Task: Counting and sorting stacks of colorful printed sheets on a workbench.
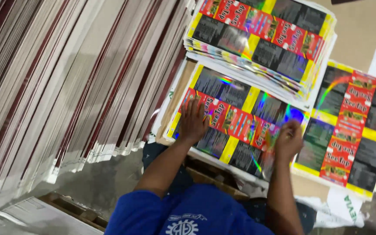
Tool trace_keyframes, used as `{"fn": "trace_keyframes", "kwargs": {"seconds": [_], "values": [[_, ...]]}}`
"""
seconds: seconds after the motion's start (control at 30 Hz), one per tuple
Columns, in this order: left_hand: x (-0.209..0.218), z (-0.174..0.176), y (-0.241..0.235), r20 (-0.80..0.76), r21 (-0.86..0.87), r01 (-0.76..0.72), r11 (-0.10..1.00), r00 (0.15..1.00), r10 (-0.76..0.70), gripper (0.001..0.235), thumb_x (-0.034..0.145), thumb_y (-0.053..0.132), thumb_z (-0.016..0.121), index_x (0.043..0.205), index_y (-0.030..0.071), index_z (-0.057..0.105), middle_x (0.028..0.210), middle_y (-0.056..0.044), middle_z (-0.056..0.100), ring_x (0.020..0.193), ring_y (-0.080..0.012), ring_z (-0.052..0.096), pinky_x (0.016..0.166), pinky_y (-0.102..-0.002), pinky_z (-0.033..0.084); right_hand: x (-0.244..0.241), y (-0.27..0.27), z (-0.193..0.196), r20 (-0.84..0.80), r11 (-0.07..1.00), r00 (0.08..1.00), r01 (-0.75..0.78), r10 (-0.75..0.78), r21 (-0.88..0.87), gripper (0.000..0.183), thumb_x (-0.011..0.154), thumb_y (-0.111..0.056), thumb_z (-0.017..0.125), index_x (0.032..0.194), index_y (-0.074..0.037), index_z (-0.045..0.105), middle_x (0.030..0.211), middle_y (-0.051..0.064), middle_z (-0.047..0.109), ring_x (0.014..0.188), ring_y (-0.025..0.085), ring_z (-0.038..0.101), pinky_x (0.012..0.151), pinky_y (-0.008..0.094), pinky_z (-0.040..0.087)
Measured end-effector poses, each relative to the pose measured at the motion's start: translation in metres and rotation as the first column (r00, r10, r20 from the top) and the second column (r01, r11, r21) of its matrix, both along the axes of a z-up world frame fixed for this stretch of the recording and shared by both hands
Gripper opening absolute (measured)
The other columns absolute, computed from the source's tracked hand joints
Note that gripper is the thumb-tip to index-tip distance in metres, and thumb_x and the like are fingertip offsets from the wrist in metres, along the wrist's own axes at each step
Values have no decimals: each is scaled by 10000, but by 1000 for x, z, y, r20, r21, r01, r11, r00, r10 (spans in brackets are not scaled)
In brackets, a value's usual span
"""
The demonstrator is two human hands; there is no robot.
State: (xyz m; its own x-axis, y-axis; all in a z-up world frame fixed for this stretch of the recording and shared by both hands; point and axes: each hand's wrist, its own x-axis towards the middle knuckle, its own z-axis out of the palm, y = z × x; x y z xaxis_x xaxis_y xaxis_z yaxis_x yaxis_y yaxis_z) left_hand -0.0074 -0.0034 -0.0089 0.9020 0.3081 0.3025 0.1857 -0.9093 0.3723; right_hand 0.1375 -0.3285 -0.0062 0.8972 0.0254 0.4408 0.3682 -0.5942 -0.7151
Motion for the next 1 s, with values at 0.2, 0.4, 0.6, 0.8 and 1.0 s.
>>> {"fn": "trace_keyframes", "kwargs": {"seconds": [0.2, 0.4, 0.6, 0.8, 1.0], "values": [[-4, -5, -1, 71, -17, 14, 1000, 997, -13, 568, 920, 320, 670, 1372, -6, 562, 1491, -256, 485, 1429, -441, 414, 1197, -624, 274, -158, 19, 13, 29, 922, 963, -249, 269, -296, 296, 908, -13, 678, 1202, -48, 679, 1179, 168, 692, 1147, 373, 637, 1040, 483, 486], [-18, -11, 7, 21, -3, 127, 992, 992, -127, 560, 929, 333, 685, 1370, 6, 573, 1530, -249, 457, 1478, -443, 349, 1189, -659, 239, -197, 30, 17, -118, 739, 889, -435, 442, -515, 634, 828, -157, 761, 1424, -66, 566, 1498, 199, 512, 1452, 409, 409, 1218, 580, 269], [-88, 10, -2, -189, -56, 390, 919, 900, -394, 813, 843, 460, 729, 1449, -16, 471, 1580, -223, 366, 1506, -425, 266, 1185, -669, 175, -200, 27, 2, -225, 660, 900, -428, 373, -617, 798, 836, -258, 794, 1539, -64, 471, 1621, 222, 379, 1533, 423, 289, 1228, 617, 174], [-117, -23, 18, -286, 192, 469, 862, 867, -407, 794, 836, 338, 750, 1518, 44, 471, 1605, -163, 386, 1516, -334, 305, 1200, -570, 237, -199, 30, 4, -218, 661, 915, -396, 339, -637, 776, 827, -231, 810, 1525, -79, 506, 1607, 189, 418, 1525, 393, 325, 1231, 635, 180], [-98, 5, 33, -226, 242, 579, 778, 814, -535, 517, 877, 226, 723, 1347, 37, 620, 1442, -158, 586, 1372, -323, 511, 1064, -500, 421, -191, 37, 21, -212, 686, 918, -393, 336, -613, 703, 811, -246, 834, 1444, -92, 569, 1553, 182, 458, 1488, 389, 362, 1216, 668, 181]]}}
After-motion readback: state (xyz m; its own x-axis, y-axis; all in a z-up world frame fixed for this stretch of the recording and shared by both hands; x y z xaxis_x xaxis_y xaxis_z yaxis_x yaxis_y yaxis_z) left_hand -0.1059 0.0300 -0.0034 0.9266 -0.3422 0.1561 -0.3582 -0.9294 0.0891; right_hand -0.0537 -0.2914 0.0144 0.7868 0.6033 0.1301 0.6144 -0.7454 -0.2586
